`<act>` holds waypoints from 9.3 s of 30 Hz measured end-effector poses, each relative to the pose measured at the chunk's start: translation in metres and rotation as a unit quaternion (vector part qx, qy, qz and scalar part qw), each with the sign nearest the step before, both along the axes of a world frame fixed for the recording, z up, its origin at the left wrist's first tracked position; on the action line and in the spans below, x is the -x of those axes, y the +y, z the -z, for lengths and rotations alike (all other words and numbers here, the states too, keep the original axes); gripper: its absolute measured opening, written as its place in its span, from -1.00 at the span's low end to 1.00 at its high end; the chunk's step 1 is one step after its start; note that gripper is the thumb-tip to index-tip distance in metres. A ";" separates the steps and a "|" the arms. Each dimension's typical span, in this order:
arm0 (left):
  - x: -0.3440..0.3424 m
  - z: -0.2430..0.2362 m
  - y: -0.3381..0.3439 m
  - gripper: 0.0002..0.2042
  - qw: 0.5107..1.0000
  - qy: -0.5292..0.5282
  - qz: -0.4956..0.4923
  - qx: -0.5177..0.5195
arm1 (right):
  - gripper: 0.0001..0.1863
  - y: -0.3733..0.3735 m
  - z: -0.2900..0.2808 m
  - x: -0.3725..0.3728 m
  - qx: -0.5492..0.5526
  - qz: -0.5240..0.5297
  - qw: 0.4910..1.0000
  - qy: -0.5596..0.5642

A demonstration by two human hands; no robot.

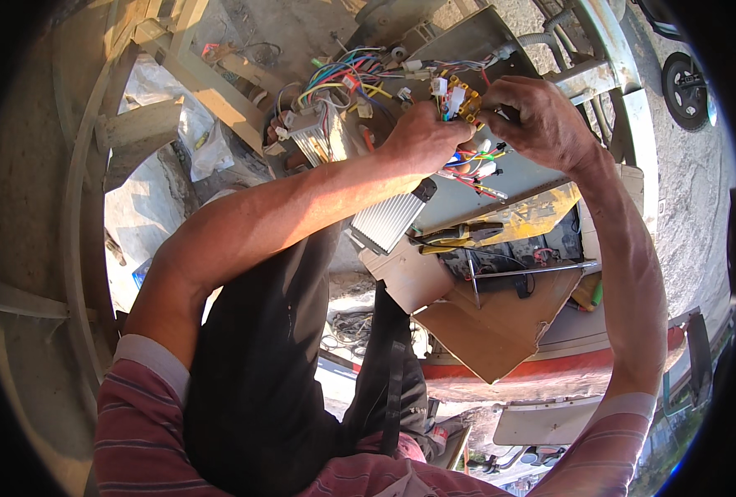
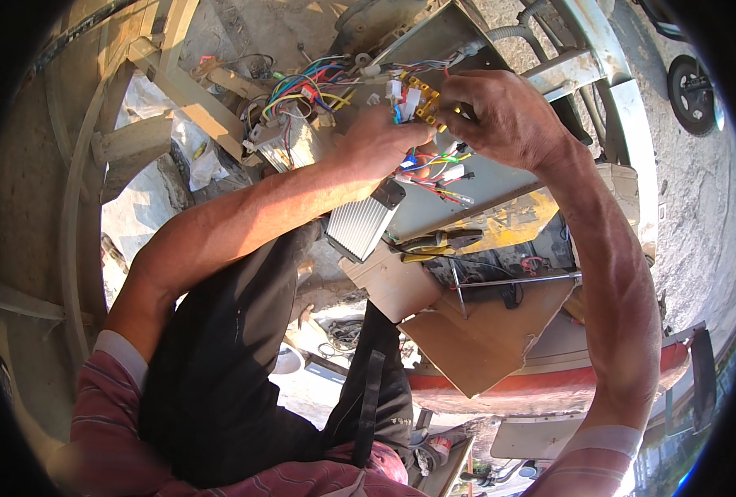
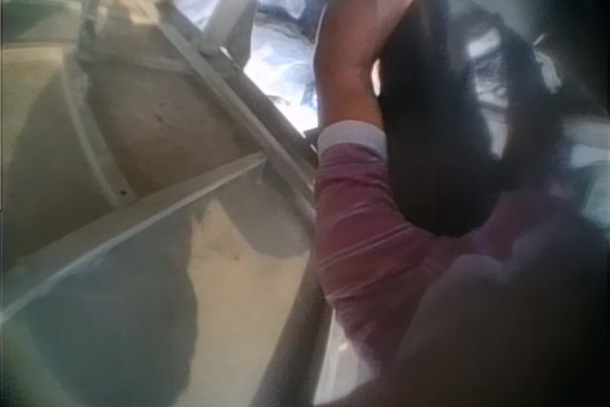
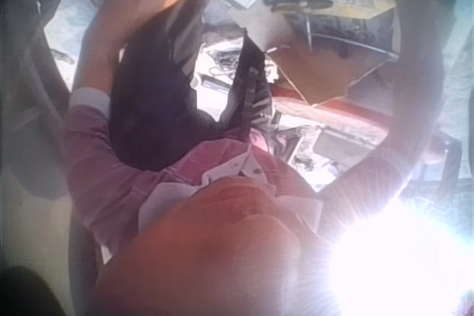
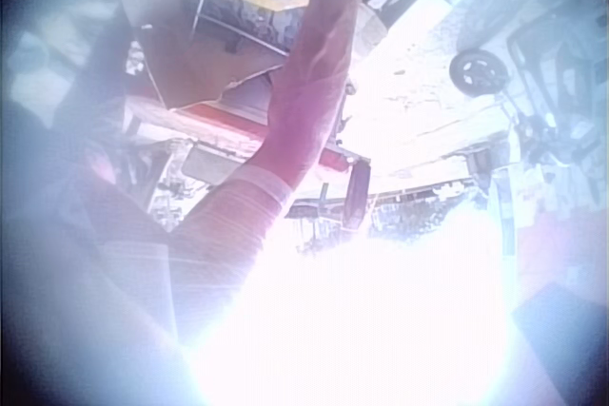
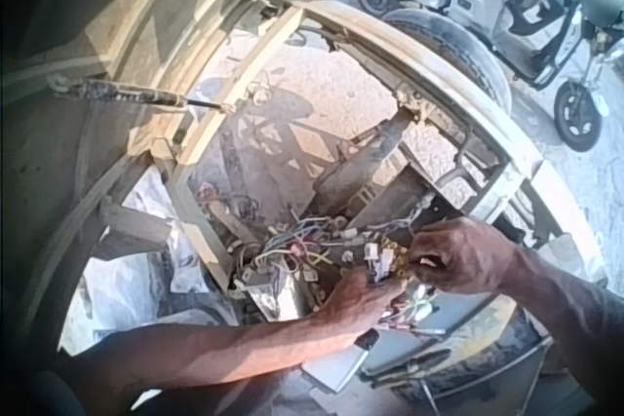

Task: The person works on an electronic device, handling a bundle of multicolored wires and a yellow terminal block. They connect and disconnect wires, adjust components, and manipulate a silver heat sink within a metal enclosure.

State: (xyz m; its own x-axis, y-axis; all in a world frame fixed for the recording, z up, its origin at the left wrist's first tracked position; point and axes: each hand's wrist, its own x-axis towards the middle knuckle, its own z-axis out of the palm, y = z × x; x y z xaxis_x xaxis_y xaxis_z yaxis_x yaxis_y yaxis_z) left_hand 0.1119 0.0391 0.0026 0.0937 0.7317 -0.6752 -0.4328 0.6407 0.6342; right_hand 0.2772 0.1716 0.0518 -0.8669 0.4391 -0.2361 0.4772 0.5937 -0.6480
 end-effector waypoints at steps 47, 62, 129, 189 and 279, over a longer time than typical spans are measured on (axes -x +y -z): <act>-0.001 0.001 -0.002 -0.82 0.999 -0.025 -0.016 -0.019 | -0.82 -0.007 0.005 0.004 -0.032 0.026 0.999 -0.003; 0.000 0.000 -0.001 -0.81 1.000 -0.016 -0.004 -0.017 | -0.83 -0.008 0.001 0.002 -0.031 0.030 0.999 -0.015; 0.080 -0.018 -0.028 -0.74 0.966 0.006 0.183 -0.181 | -0.62 -0.056 0.035 -0.005 0.478 0.410 0.771 0.094; 0.043 -0.026 -0.027 -0.84 0.826 0.244 0.321 -0.394 | -0.58 -0.050 0.032 -0.015 0.435 0.350 0.828 0.047; 0.115 -0.008 0.078 -0.71 0.788 0.423 0.329 -0.304 | -0.62 -0.054 0.032 -0.010 0.436 0.365 0.821 0.058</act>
State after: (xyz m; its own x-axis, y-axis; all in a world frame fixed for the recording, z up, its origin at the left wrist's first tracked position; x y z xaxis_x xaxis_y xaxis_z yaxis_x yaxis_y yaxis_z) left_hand -0.0033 0.1174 0.0110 0.2919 0.9250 -0.2433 0.6081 0.0168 0.7937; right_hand 0.2872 0.1174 0.0198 -0.4876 0.5587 -0.6709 0.4043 -0.5366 -0.7407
